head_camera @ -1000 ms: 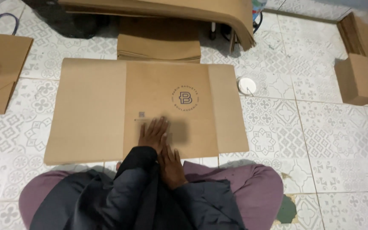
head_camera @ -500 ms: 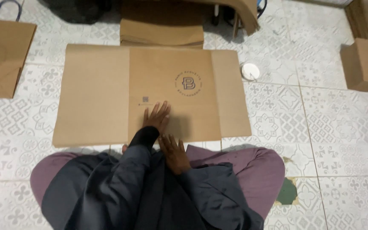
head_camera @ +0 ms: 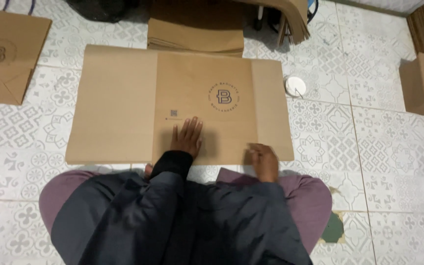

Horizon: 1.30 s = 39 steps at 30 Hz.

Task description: The person sits on the floor and assembles flat cardboard pieces into a bag. They apply glue to the edges using a small stick, fold the cardboard, and press the glued sections together to secure the shape.

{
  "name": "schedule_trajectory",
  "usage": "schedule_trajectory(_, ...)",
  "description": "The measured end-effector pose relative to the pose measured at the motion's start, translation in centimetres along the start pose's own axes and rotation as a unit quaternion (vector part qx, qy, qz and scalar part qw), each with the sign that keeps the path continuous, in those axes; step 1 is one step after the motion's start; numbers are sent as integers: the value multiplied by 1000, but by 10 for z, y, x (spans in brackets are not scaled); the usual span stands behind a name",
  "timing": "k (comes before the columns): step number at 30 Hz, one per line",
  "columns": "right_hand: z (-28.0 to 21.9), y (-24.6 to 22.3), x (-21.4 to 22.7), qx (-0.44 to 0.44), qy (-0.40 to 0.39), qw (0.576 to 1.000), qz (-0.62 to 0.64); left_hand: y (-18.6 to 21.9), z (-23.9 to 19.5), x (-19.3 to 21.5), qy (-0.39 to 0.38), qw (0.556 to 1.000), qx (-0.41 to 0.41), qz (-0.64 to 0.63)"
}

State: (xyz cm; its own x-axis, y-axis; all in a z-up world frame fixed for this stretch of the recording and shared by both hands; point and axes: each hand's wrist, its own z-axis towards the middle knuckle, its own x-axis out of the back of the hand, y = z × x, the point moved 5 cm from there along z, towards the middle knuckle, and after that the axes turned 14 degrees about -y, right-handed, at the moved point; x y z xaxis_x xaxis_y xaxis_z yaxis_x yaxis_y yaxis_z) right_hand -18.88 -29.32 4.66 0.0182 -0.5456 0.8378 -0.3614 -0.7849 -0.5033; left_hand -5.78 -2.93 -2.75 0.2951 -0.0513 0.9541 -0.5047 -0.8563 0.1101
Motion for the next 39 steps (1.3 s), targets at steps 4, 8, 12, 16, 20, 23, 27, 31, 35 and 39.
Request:
schedule_trajectory(4,34,100,-27,-125,-58,986,-95,2,-3,8,-39,999,-2,-8)
schedule_trajectory(8,24,56,-25,-133,-125,983,-18,5,-8,16,-67,997,13,20)
schedule_trajectory(12,16,41,-20,-143,-140,979,39,11,-20,34,-98,994,21,30)
schedule_trajectory(16,22,54,-23,-151,-131,978,57,20,-26,17,-77,996,40,23)
schedule_trajectory(20,33,77,-36,-187,-121,966,133,46,-57,1,-181,983,11,0)
schedule_trajectory(23,12,44,-23,-190,-116,951,215,38,-49,-6,-181,983,25,-10)
schedule_trajectory(27,-18,-1,10,-186,-127,939,260,-48,-27,-44,-93,949,286,-91)
schedule_trajectory(31,-6,15,2,-150,-123,942,274,-87,-49,-34,-76,927,270,-250)
schedule_trajectory(35,-17,11,13,-136,-92,933,322,-85,-71,2,28,882,219,-417)
schedule_trajectory(39,-13,19,18,-91,-51,936,337,-99,-64,-44,117,678,235,-687)
